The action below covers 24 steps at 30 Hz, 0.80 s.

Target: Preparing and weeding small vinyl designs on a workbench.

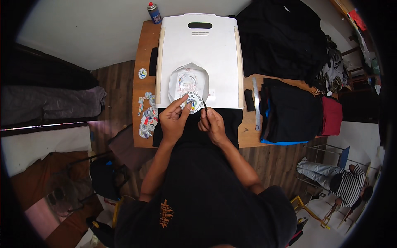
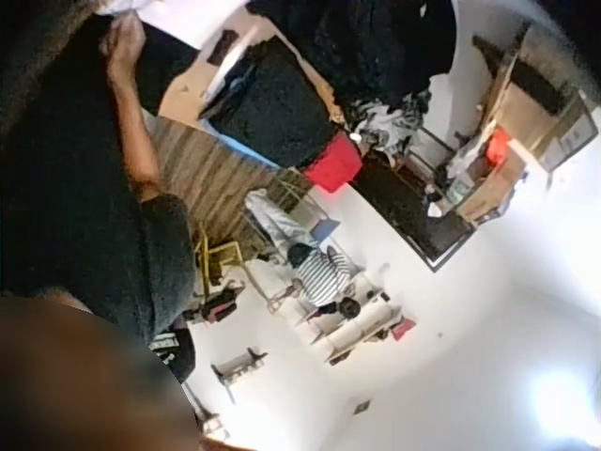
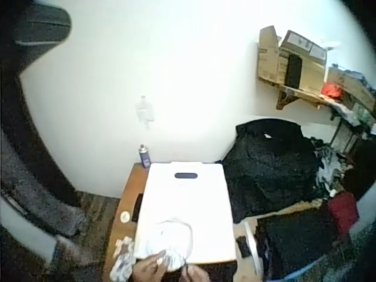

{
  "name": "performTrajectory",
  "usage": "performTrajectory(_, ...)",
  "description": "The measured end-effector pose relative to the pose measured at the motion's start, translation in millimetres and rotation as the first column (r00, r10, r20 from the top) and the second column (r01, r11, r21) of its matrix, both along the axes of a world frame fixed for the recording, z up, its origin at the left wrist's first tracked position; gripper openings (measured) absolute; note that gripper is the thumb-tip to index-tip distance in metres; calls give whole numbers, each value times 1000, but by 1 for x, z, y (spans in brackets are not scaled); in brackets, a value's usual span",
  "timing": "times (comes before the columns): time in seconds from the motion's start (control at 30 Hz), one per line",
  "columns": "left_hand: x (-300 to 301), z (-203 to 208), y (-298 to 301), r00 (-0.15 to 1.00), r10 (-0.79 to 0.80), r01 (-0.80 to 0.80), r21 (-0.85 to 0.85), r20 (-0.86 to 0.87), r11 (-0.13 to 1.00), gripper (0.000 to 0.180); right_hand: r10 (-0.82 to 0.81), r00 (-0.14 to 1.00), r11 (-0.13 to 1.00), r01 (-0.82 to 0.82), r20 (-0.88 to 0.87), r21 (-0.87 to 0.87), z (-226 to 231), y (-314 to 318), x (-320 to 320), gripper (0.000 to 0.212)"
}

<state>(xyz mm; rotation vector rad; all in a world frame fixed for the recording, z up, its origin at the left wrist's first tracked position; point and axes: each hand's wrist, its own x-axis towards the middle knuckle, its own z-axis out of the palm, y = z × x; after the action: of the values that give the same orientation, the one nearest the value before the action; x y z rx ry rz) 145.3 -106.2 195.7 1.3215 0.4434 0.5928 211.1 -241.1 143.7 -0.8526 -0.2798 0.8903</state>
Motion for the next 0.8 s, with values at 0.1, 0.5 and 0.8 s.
performTrajectory(0.1, 0, -1, 0, 1000, 7, -7, 0, 0, 1000, 34, 3, 1000, 1000, -3, 4, -1, 1, 0, 0, 34)
performTrajectory(0.5, 0, 4, -2, 1000, 8, -8, -2, 2, 1000, 34, 7, 1000, 1000, -7, 6, 10, -2, 1, -2, 35)
performTrajectory(0.8, -1, 0, -3, 1000, -5, 5, -1, 1, 1000, 34, -5, 1000, 1000, 5, 4, 19, -2, 2, -2, 34)
